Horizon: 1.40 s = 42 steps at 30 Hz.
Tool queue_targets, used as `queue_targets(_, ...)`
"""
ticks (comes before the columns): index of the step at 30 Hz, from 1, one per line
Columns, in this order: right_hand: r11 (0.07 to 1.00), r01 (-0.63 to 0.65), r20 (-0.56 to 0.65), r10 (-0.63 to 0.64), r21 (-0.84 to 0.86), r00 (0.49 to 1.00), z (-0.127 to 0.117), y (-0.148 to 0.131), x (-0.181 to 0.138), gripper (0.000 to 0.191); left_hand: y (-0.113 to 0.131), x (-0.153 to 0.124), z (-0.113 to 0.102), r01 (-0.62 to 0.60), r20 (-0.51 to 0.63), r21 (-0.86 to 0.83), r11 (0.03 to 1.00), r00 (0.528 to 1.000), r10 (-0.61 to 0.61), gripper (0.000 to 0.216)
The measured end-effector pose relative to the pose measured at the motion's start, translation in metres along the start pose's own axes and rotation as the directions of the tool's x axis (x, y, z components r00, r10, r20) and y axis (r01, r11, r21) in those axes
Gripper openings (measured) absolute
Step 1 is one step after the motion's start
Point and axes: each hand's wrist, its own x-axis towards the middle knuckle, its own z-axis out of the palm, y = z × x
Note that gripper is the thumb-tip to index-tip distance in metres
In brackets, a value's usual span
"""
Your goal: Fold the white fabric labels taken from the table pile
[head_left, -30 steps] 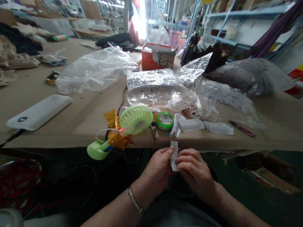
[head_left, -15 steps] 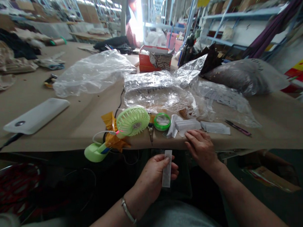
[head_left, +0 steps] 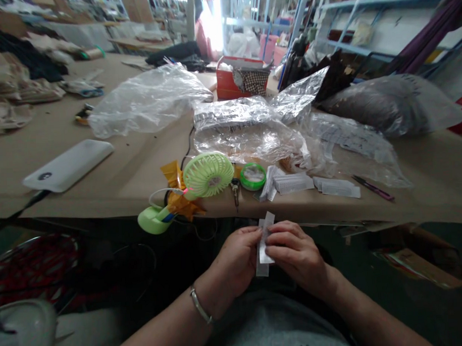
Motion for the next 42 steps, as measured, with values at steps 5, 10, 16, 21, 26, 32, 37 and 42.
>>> queue_targets(5, 0.999, 0.039, 0.055, -0.038, -0.019, 0.998, 0.007, -0.007, -0.001, 0.013, -0.004, 0.0, -0.003, -0.021, -0.013, -0.053, 0.998, 1.0, 0.02, 0.003)
queue_targets(10, 0.999, 0.032, 0.106, -0.028, -0.039, 0.994, 0.003, -0.01, 0.0, 0.014, -0.004, -0.002, -0.004, -0.036, -0.027, -0.044, 0.998, 0.999, 0.035, 0.005)
queue_targets(16, 0.999, 0.026, 0.104, -0.023, -0.027, 0.994, 0.007, -0.013, 0.0, 0.018, -0.008, 0.0, -0.004, -0.068, -0.008, -0.041, 0.997, 0.998, 0.068, 0.014)
queue_targets(21, 1.0, 0.008, 0.087, -0.006, -0.028, 0.996, 0.001, -0.01, -0.006, 0.022, -0.008, -0.001, -0.005, -0.045, -0.067, 0.035, 0.998, 0.997, 0.048, 0.008)
queue_targets(26, 0.85, -0.306, -0.139, 0.272, -0.429, 0.952, -0.043, 0.038, -0.027, 0.042, -0.004, -0.004, -0.004, 0.071, -0.21, 0.162, 0.984, 0.977, -0.036, 0.012)
queue_targets(32, 0.491, -0.392, -0.153, 0.457, -0.778, 0.876, -0.075, 0.087, -0.053, 0.051, -0.009, -0.001, -0.006, 0.094, -0.207, 0.172, 0.981, 0.977, -0.058, 0.011)
queue_targets(37, 0.569, -0.356, -0.144, 0.384, -0.741, 0.912, -0.079, 0.088, -0.061, 0.031, -0.007, -0.003, -0.005, 0.113, -0.24, 0.171, 0.979, 0.968, -0.069, 0.012)
queue_targets(42, 0.694, -0.356, -0.215, 0.285, -0.626, 0.934, -0.089, 0.094, -0.065, 0.02, -0.006, -0.004, -0.006, 0.102, -0.24, 0.19, 0.976, 0.969, -0.055, 0.012)
